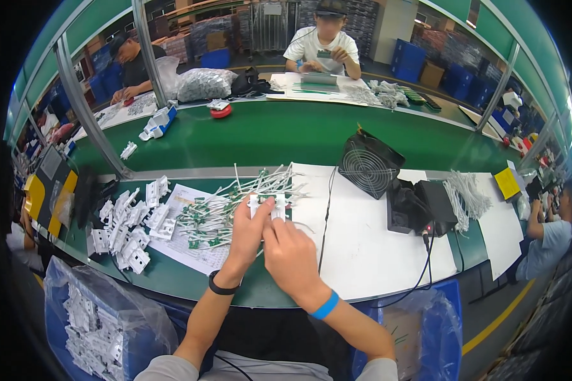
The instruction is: The person solders electrical wires onto small components at an industrial assembly station, using a soldering iron to attach the wires to a circuit board.
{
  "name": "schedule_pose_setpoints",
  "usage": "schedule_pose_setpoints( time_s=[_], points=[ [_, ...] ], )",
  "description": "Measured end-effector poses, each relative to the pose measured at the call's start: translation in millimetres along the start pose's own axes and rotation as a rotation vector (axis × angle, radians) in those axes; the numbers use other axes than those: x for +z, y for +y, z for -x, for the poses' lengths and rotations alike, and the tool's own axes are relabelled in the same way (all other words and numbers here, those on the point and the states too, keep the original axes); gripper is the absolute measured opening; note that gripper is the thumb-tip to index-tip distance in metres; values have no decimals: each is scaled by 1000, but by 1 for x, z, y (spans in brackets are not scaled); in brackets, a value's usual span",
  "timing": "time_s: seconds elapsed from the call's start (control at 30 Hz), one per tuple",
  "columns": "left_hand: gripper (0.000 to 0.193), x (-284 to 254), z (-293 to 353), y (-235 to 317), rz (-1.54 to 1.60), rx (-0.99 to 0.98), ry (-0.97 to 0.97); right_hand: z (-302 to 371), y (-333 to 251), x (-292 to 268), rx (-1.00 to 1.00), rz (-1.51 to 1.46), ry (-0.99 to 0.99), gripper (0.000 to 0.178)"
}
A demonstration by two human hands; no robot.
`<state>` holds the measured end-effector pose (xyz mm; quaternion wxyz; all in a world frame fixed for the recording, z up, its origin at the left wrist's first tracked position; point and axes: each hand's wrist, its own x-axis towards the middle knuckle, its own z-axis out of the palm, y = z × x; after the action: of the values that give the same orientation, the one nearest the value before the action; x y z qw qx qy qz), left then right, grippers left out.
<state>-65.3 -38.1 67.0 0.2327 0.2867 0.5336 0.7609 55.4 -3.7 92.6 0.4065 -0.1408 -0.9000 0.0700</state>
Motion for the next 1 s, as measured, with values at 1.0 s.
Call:
schedule_pose_setpoints(
  time_s=[1.0],
  points=[
    [44, 121, 14, -99, -623, 24, -791, 66, 272, -64, 837, -97, 503, 19]
  ],
)
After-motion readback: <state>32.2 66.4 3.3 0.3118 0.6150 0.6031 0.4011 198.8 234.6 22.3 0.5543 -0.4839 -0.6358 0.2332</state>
